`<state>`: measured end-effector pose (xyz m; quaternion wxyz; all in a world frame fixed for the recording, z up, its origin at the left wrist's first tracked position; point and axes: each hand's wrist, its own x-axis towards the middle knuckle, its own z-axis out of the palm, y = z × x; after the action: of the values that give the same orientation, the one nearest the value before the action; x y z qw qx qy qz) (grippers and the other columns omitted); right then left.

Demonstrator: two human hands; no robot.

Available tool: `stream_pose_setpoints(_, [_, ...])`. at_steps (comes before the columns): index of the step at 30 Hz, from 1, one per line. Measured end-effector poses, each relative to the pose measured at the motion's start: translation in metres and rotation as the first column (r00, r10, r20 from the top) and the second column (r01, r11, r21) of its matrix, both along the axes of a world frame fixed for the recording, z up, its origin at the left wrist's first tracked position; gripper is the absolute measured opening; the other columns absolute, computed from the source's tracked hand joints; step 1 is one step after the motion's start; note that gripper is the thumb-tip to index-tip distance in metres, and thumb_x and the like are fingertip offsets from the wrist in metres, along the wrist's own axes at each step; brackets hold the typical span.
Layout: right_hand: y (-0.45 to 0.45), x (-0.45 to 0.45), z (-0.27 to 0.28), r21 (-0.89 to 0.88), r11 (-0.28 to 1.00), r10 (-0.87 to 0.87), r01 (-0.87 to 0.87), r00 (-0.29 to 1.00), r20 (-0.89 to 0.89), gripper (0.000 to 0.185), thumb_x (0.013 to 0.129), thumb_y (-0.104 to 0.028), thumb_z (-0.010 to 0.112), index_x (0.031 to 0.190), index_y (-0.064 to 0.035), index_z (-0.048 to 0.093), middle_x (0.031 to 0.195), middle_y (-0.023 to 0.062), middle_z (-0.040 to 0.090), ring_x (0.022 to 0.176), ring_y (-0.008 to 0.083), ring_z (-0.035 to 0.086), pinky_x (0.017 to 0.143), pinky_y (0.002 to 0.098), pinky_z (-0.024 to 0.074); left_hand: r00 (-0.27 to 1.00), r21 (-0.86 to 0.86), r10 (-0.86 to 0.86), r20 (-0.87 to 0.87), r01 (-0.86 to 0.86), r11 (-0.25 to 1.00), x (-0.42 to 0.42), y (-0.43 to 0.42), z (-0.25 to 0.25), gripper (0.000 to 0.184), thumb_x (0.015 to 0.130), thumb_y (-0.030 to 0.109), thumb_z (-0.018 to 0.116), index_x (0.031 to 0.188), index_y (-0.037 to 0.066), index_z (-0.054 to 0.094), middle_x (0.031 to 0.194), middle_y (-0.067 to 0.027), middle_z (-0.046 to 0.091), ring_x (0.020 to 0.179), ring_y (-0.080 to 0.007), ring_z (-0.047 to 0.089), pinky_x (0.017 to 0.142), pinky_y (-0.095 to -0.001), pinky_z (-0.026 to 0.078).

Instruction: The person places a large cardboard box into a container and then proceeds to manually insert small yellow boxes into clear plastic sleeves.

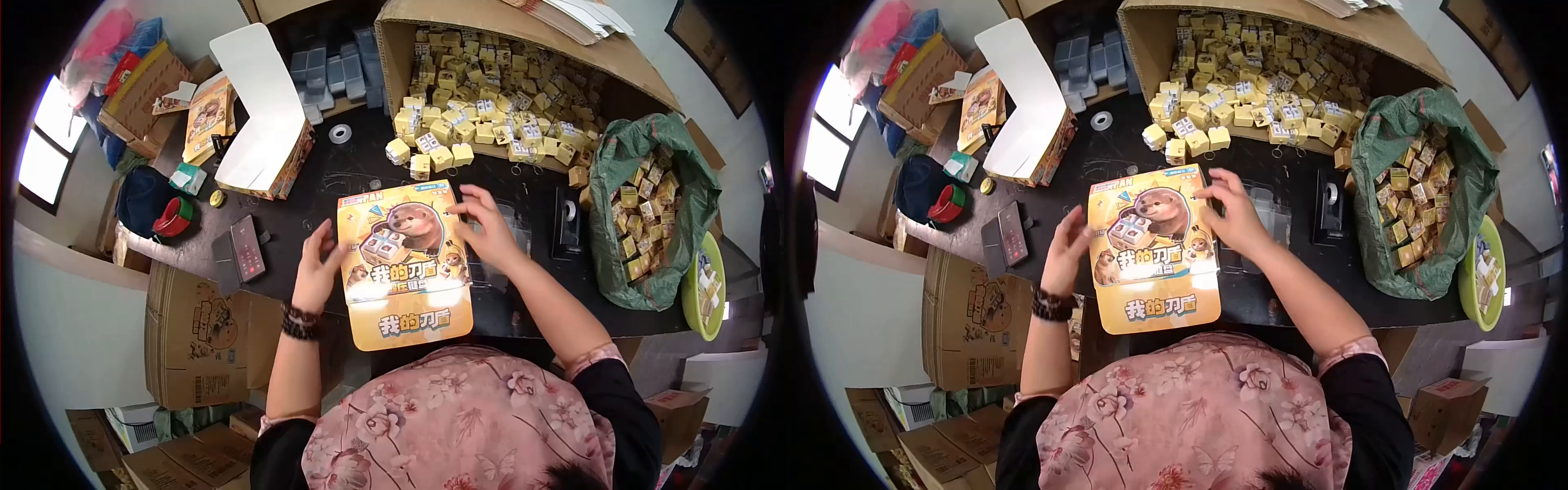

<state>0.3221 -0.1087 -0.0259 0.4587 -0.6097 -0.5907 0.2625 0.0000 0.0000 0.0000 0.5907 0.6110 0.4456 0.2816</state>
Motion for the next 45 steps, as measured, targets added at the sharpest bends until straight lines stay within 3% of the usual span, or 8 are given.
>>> stream_pose_setpoints(2, [-0.061, -0.030, 0.050, -0.161, 0.987, -0.019, 0.024, 0.999, 0.032, 0.052, 0.081, -0.011, 0.076, 0.130, -0.0106, 0.060, 0.137, 0.0115, 0.041, 0.123, 0.0235, 0.050, 0.093, 0.0320, 0.0486, 0.951, 0.102, -0.096, -0.295, 0.131, 0.986, -0.005, -0.059, 0.037, 0.069, 0.086, 0.005, 0.072, 0.144, 0.000, 0.034, 0.144, -0.0127, 0.042, 0.122, -0.0178, 0.050, 0.096, -0.0297, 0.048])
stream_pose_setpoints(4, [-0.081, -0.055, 0.064, -0.210, 0.976, 0.051, -0.056, 0.998, -0.027, 0.062, 0.080, -0.010, 0.077, 0.137, -0.0125, 0.053, 0.139, 0.0123, 0.037, 0.123, 0.0230, 0.050, 0.093, 0.0331, 0.0503, 0.966, 0.031, -0.223, 0.128, 0.221, 0.975, -0.012, -0.076, 0.052, 0.076, 0.081, -0.004, 0.073, 0.145, -0.001, 0.032, 0.144, -0.0117, 0.042, 0.126, -0.0163, 0.046, 0.101, -0.0327, 0.046])
stream_pose_setpoints(8, [-0.088, -0.055, 0.065, -0.146, 0.975, 0.136, -0.168, 0.968, -0.209, 0.088, 0.072, 0.000, 0.082, 0.148, -0.0104, 0.039, 0.154, 0.0099, 0.017, 0.128, 0.0208, 0.046, 0.100, 0.0336, 0.0494, 0.965, 0.142, -0.242, 0.098, 0.227, 0.963, -0.002, -0.078, 0.055, 0.084, 0.077, -0.011, 0.074, 0.148, -0.001, 0.029, 0.146, -0.0115, 0.041, 0.127, -0.0183, 0.047, 0.104, -0.0324, 0.044])
stream_pose_setpoints(11, [-0.065, -0.056, 0.085, 0.031, 0.999, 0.033, -0.037, 0.991, 0.132, 0.092, 0.068, 0.002, 0.082, 0.148, -0.0108, 0.039, 0.158, 0.0113, 0.012, 0.126, 0.0268, 0.050, 0.095, 0.0354, 0.0512, 0.992, 0.232, -0.126, -0.014, 0.126, 0.964, 0.009, -0.075, 0.059, 0.087, 0.073, -0.006, 0.079, 0.148, 0.005, 0.035, 0.134, -0.0141, 0.056, 0.123, -0.0178, 0.052, 0.100, -0.0314, 0.046])
stream_pose_setpoints(16, [-0.052, -0.054, 0.079, 0.295, 0.955, -0.120, 0.017, 0.936, 0.332, 0.038, 0.075, -0.002, 0.075, 0.111, -0.0029, 0.062, 0.112, 0.0114, 0.063, 0.104, 0.0304, 0.063, 0.090, 0.0353, 0.0520, 0.885, 0.770, 0.222, -0.409, 0.205, 0.604, 0.014, -0.074, 0.066, 0.063, 0.076, 0.017, 0.079, 0.133, 0.009, 0.052, 0.092, -0.0145, 0.060, 0.085, -0.0321, 0.056, 0.079, -0.0424, 0.045])
stream_pose_setpoints(28, [-0.087, -0.059, 0.022, 0.325, 0.942, -0.077, -0.086, 0.885, 0.460, 0.046, 0.077, -0.002, 0.074, 0.120, -0.0048, 0.058, 0.125, 0.0114, 0.053, 0.108, 0.0316, 0.057, 0.090, 0.0389, 0.0505, 0.871, 0.744, 0.288, -0.397, 0.122, 0.657, 0.011, -0.118, 0.006, 0.062, 0.076, 0.008, 0.078, 0.133, 0.011, 0.053, 0.125, -0.0240, 0.045, 0.104, -0.0353, 0.051, 0.087, -0.0419, 0.044])
stream_pose_setpoints(37, [-0.096, -0.048, -0.014, 0.389, 0.913, -0.218, -0.122, 0.661, 0.718, 0.034, 0.084, -0.011, 0.060, 0.118, -0.0105, 0.061, 0.119, 0.0003, 0.056, 0.095, 0.0182, 0.052, 0.090, 0.0353, 0.0397, 0.833, 0.911, 0.379, -0.403, 0.329, 0.247, 0.007, -0.107, -0.037, 0.038, 0.080, 0.015, 0.076, 0.117, 0.012, 0.066, 0.134, -0.0067, 0.056, 0.116, -0.0287, 0.048, 0.094, -0.0436, 0.035])
stream_pose_setpoints(45, [-0.149, 0.097, -0.003, 0.231, 0.591, -0.796, 0.773, 0.510, 0.326, 0.031, 0.087, -0.017, 0.067, 0.111, -0.0005, 0.059, 0.107, 0.0170, 0.058, 0.100, 0.0336, 0.055, 0.089, 0.0439, 0.0440, 0.760, 0.782, -0.469, -0.450, 0.589, 0.204, 0.159, -0.159, -0.008, 0.032, 0.078, 0.018, 0.073, 0.107, 0.004, 0.068, 0.141, -0.0153, 0.047, 0.122, -0.0341, 0.045, 0.098, -0.0413, 0.040])
